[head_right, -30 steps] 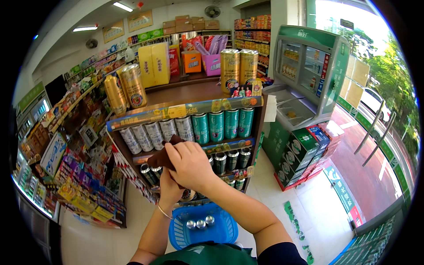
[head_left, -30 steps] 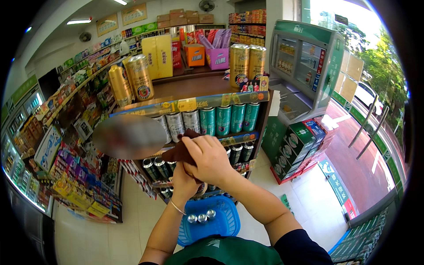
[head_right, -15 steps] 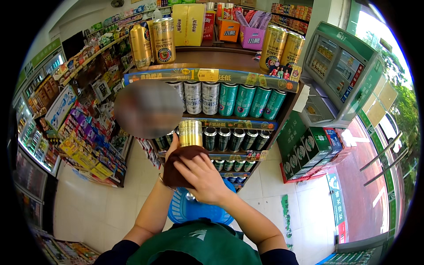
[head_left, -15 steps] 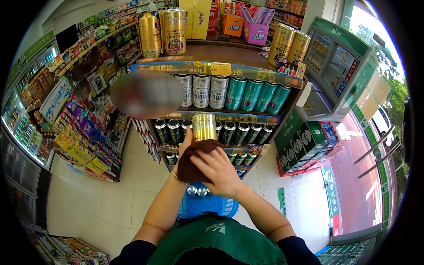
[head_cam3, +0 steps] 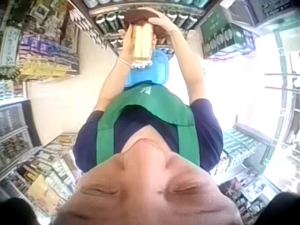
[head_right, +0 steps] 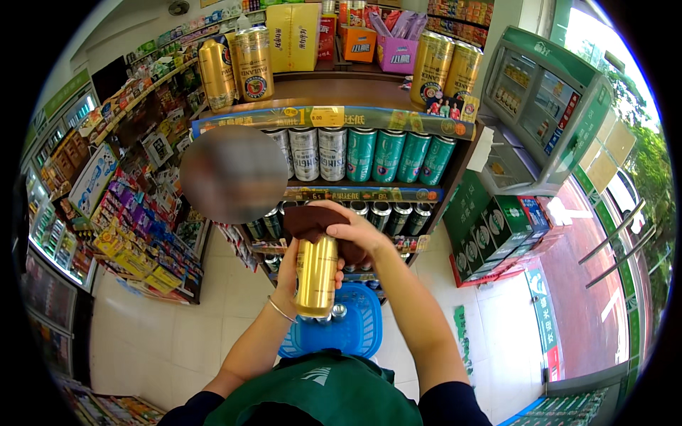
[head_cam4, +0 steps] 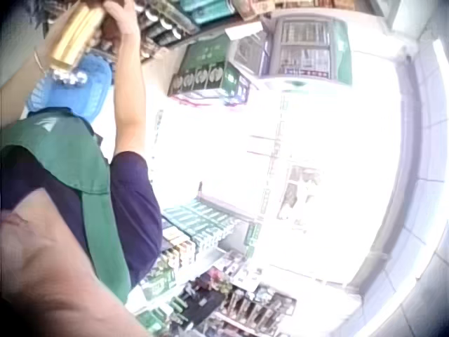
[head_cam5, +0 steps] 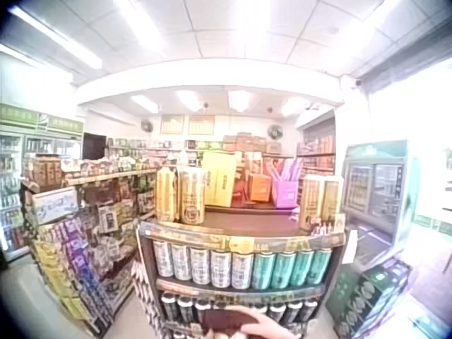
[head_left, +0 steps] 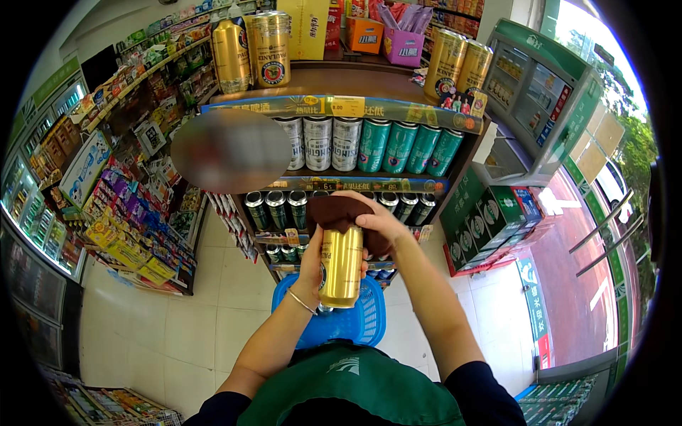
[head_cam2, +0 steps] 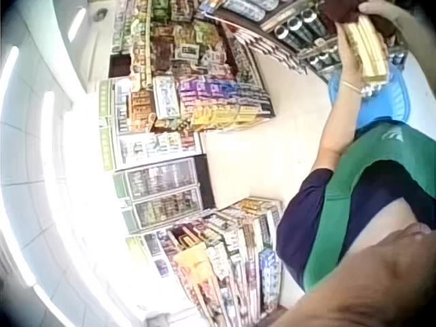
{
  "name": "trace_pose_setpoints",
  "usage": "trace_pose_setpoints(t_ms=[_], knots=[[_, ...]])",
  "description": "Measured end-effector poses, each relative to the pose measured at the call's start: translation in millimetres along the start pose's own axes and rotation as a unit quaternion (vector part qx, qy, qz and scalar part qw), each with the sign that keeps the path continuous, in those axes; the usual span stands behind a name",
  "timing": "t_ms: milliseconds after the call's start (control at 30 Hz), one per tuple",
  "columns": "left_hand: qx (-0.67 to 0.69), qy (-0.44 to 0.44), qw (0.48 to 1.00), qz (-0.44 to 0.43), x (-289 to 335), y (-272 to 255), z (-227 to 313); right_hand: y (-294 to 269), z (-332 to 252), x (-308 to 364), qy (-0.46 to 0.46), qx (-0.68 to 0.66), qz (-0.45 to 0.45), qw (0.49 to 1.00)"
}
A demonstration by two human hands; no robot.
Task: The person wipes the surface of various beverage cans using a brown cloth. They pick up each can from a shelf, wipe it thoroughly, and place it into a blue plastic basket. The process is repeated for multiple cans of different brands and colors.
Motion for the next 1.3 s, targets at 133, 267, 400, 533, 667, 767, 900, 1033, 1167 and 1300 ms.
trace_pose_setpoints(t_ms=[133, 267, 400, 533, 667, 767, 900, 1033, 1167, 1300], knots=[[-0.132, 0.044, 0.984, 0.11, 1.6, -16.3, 12.5, -2.4, 3.0, 5.8, -0.058, 0.112, 0.119, 0.985], [-0.214, 0.103, 0.962, 0.136, 1.0, -20.4, 13.7, 19.1, -16.2, 9.6, -0.096, 0.306, 0.201, 0.925], [-0.178, 0.099, 0.965, 0.163, 2.8, -9.7, 14.5, 27.8, -22.0, 5.1, -0.262, 0.425, 0.266, 0.825], [-0.165, 0.137, 0.966, 0.142, 4.8, -8.9, 19.0, 34.4, -15.9, 17.4, -0.298, 0.346, 0.282, 0.844], [-0.102, 0.169, 0.966, 0.168, -1.1, -13.6, 28.2, 54.8, 9.9, 42.9, -0.319, 0.392, 0.228, 0.832], [-0.039, 0.084, 0.995, -0.044, -3.6, -9.4, 43.0, 82.3, 39.2, 78.3, -0.34, 0.453, 0.152, 0.81], [0.091, 0.04, 0.981, -0.167, 6.2, 11.4, 37.7, 98.5, 34.6, 80.0, -0.331, 0.54, 0.212, 0.744], [-0.131, 0.476, 0.846, 0.203, 4.0, -6.6, 46.4, 49.4, 48.1, 35.7, -0.143, -0.017, 0.306, 0.941], [-0.289, 0.596, 0.738, 0.13, 11.2, -19.3, 31.7, 61.5, 61.3, 49.6, 0.12, -0.407, 0.223, 0.878], [-0.479, 0.517, 0.706, 0.075, 29.0, -1.8, 21.7, 52.2, 81.7, 65.5, 0.142, -0.381, 0.324, 0.854]])
Point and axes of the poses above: each hand's wrist, its own x-axis away from the middle knuckle, its own y-axis out of the palm, z = x × y, the point moved 4 cm from there along -x, towards the middle knuckle, and after that the axes turned 9 degrees about z, right-handed, at the moved point
